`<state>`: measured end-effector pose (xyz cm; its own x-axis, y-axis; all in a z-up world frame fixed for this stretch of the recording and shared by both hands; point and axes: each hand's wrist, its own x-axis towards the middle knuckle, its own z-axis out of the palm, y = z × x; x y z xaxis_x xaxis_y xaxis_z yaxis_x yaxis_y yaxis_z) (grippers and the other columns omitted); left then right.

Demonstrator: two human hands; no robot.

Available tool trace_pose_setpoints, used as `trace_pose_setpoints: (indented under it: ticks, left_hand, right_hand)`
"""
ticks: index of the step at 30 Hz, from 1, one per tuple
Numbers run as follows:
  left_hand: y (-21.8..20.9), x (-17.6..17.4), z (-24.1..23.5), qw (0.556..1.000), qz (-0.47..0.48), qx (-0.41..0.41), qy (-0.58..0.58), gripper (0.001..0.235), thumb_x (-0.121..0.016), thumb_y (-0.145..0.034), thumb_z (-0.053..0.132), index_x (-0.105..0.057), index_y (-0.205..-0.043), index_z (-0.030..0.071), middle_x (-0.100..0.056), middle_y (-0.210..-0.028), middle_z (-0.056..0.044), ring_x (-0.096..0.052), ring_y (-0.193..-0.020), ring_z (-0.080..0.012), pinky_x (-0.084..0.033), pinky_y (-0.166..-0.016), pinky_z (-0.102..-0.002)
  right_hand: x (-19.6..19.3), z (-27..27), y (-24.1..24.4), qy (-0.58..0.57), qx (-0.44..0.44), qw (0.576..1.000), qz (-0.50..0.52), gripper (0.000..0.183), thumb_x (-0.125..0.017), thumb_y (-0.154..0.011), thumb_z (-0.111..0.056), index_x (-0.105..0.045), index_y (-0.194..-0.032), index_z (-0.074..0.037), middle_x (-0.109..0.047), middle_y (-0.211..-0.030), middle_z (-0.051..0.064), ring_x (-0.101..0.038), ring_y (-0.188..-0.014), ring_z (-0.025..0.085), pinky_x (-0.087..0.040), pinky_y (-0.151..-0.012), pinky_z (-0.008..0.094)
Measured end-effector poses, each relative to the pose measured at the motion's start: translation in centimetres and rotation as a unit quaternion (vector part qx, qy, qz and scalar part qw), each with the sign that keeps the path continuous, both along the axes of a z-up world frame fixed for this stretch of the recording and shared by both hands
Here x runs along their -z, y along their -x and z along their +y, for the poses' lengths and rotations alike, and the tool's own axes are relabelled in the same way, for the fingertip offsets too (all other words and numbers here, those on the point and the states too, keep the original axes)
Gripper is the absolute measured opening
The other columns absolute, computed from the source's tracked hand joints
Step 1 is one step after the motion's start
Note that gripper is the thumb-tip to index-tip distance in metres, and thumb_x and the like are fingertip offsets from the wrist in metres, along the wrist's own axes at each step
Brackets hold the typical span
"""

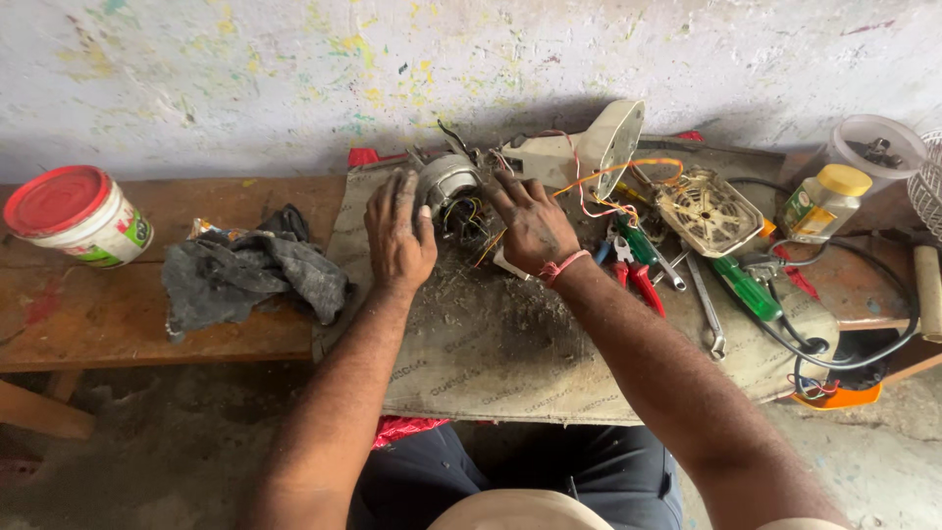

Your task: The person disassembles an electric fan using a screwdriver and pliers, removing the front grille and then unscrewing components from the internal motor assembly.

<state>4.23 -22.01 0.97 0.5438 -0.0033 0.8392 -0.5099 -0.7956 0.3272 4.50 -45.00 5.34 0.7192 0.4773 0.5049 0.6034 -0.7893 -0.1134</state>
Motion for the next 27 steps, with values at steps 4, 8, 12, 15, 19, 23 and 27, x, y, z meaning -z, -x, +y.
trace_pose_setpoints:
  ticks: [4,8,12,15,19,23,27]
  left_hand:
    - [0.1,0.0,-0.3,0.999,0.019,0.024,-0.043,0.045,-0.059,-0.1,0.013,-0.058,-0.144,0.006,-0.051,-0.155,-0.018,-0.047,-0.139,-0.04,-0.035,-0.118,-0.053]
    - [-0.2,0.2,-0.5,0.998,0.031,0.029,-0.041,0.046,-0.059,-0.098,0.01,-0.059,-0.144,0.006,-0.055,-0.152,-0.015,-0.048,-0.138,-0.0386,-0.035,-0.119,-0.053]
    - [-0.2,0.3,-0.3,0.998,0.033,0.04,-0.032,0.051,-0.059,-0.094,0.006,-0.058,-0.145,0.006,-0.055,-0.151,-0.015,-0.048,-0.137,-0.0384,-0.035,-0.118,-0.053]
    - [-0.1,0.4,-0.5,0.998,0.032,0.036,-0.036,0.054,-0.06,-0.091,0.004,-0.058,-0.145,0.006,-0.055,-0.152,-0.016,-0.048,-0.137,-0.039,-0.035,-0.118,-0.053]
    - [-0.3,0.4,-0.3,0.998,0.044,0.043,-0.029,0.057,-0.061,-0.089,0.004,-0.057,-0.146,0.005,-0.055,-0.151,-0.016,-0.049,-0.137,-0.0389,-0.036,-0.118,-0.052]
    - [-0.2,0.4,-0.3,0.998,0.031,0.048,-0.038,0.057,-0.061,-0.089,0.003,-0.056,-0.146,0.005,-0.054,-0.153,-0.017,-0.048,-0.139,-0.0394,-0.035,-0.12,-0.053]
    - [-0.1,0.1,-0.4,0.998,0.028,0.056,-0.033,0.058,-0.061,-0.089,0.003,-0.055,-0.147,0.004,-0.052,-0.154,-0.019,-0.047,-0.14,-0.0407,-0.034,-0.12,-0.053]
  right_hand:
    - [1.5,-0.9,0.7,-0.052,0.002,0.998,-0.026,0.058,-0.06,-0.079,-0.004,-0.058,-0.137,-0.007,-0.059,-0.14,0.019,-0.056,-0.121,0.043,-0.047,-0.104,0.05]
    - [2.5,-1.3,1.1,-0.074,-0.006,0.997,-0.007,0.054,-0.064,-0.083,-0.009,-0.06,-0.137,-0.006,-0.062,-0.135,0.02,-0.057,-0.116,0.043,-0.047,-0.103,0.05]
    - [3.0,-1.1,0.8,-0.112,-0.036,0.993,0.03,0.048,-0.064,-0.091,-0.017,-0.061,-0.137,-0.006,-0.063,-0.134,0.022,-0.058,-0.116,0.044,-0.046,-0.102,0.051]
    - [3.2,-0.8,1.1,-0.127,-0.035,0.99,0.049,0.049,-0.061,-0.096,-0.025,-0.059,-0.14,-0.005,-0.061,-0.139,0.023,-0.057,-0.119,0.045,-0.045,-0.103,0.051]
    - [3.0,-0.5,1.8,-0.12,0.001,0.989,0.084,0.057,-0.062,-0.098,-0.039,-0.056,-0.144,-0.005,-0.054,-0.145,0.024,-0.051,-0.123,0.046,-0.042,-0.104,0.054]
    - [2.3,-0.7,2.4,-0.147,0.01,0.989,-0.014,0.062,-0.062,-0.1,-0.042,-0.051,-0.147,-0.003,-0.05,-0.149,0.024,-0.048,-0.134,0.045,-0.039,-0.113,0.054]
    - [1.8,-0.9,2.8,-0.156,0.004,0.985,-0.072,0.067,-0.063,-0.099,-0.04,-0.047,-0.15,0.002,-0.047,-0.152,0.026,-0.046,-0.137,0.046,-0.038,-0.117,0.053]
